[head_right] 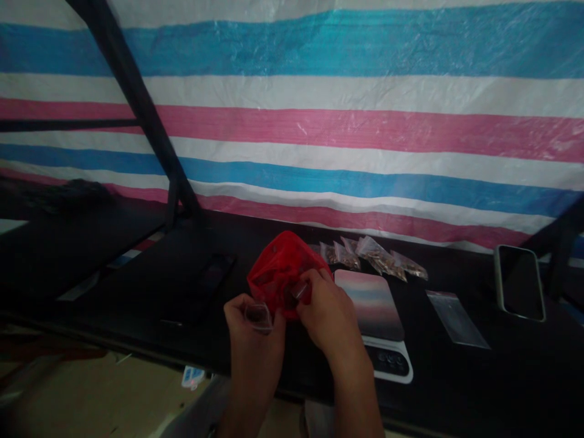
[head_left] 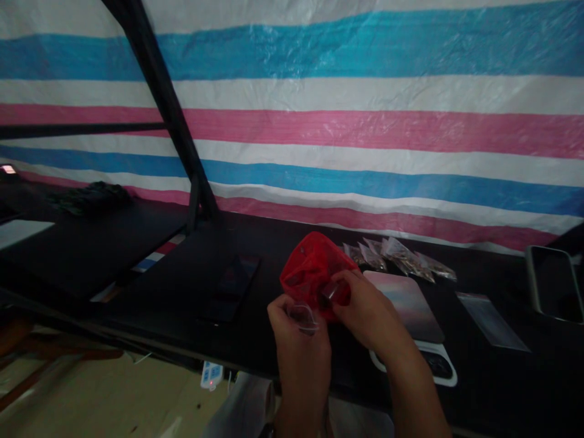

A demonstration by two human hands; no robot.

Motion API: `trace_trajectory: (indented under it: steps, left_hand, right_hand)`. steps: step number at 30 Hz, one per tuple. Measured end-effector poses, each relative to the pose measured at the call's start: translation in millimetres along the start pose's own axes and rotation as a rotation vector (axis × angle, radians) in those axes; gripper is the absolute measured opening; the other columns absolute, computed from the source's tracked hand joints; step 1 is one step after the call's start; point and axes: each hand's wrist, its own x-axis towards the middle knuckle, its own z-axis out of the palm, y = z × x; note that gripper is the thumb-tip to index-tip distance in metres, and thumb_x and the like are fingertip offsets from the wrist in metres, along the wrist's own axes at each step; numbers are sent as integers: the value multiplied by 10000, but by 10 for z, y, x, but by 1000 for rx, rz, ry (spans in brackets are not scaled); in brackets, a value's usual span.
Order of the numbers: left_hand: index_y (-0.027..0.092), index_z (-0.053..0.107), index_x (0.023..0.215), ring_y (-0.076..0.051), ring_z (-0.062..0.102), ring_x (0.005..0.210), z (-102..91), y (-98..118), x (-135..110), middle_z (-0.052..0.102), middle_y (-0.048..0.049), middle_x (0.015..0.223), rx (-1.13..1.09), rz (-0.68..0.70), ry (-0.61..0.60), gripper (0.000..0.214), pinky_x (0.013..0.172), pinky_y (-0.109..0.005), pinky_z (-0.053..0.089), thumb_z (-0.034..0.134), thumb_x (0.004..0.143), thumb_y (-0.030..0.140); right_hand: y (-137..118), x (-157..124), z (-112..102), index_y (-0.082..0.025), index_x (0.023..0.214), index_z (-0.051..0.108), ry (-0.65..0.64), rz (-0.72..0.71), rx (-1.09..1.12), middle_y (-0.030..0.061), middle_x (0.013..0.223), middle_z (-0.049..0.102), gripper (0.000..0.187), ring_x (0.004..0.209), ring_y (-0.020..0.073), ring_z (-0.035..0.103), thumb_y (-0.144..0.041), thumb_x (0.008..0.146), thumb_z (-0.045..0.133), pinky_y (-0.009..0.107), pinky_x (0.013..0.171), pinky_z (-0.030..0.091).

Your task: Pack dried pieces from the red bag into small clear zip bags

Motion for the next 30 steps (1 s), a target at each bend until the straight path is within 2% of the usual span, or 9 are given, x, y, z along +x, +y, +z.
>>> trace_trajectory:
  steps: [3, 9, 16, 20, 23, 30]
  left_hand:
    - [254, 452, 961, -161, 534, 773, 22, -15, 14, 494, 25, 893, -10, 39, -47, 306, 697, -297, 460, 606, 793, 50]
    - [252, 461, 923, -155, 491, 735, 37, 42, 19, 482, 30, 868, 7, 43, -42, 281, 646, -284, 408, 618, 797, 55]
    - [255, 443, 920, -131, 468, 677, 50, 25, 17, 446, 59, 823, -21, 30, 3, 399, 611, -259, 394, 606, 691, -29]
    - [249, 471, 949, -137, 512, 716, 42, -99, 44, 493, 45, 868, 0, 26, -32, 411, 649, -269, 437, 637, 691, -26]
    - [247, 485, 979, -149, 526, 747, 42, -160, 52, 508, 34, 891, 18, 33, -50, 369, 672, -285, 451, 654, 750, 12]
    - [241, 497, 978, -148, 531, 771, 59, -106, 47, 504, 34, 888, -28, 19, -31, 373, 690, -283, 435, 655, 758, -16]
  right_hand:
    - [-29, 0, 0, -247, 1192, 677, 3, 43, -7, 64, 1299, 687, 371, 1081, 266, 708, -106, 848, 667, 345, 830, 454]
    - [-96, 9, 22, -238, 1257, 644, 36, 50, -68, 84, 1325, 688, 421, 1068, 263, 718, -93, 862, 661, 343, 812, 474]
    - [-75, 47, 71, -249, 1316, 635, 90, 79, -94, 71, 1430, 636, 459, 1117, 269, 719, -86, 889, 657, 348, 839, 490]
    - [-62, 45, 89, -253, 1287, 657, 88, 57, -53, 54, 1383, 670, 453, 1137, 266, 715, -68, 873, 670, 351, 868, 499]
    - [-61, 36, 86, -257, 1269, 672, 84, 52, -25, 52, 1384, 677, 438, 1120, 259, 719, -73, 871, 675, 349, 866, 507]
    - [-52, 90, 131, -264, 1301, 670, 128, -24, -18, 50, 1435, 656, 444, 1165, 273, 710, -82, 896, 669, 369, 926, 516]
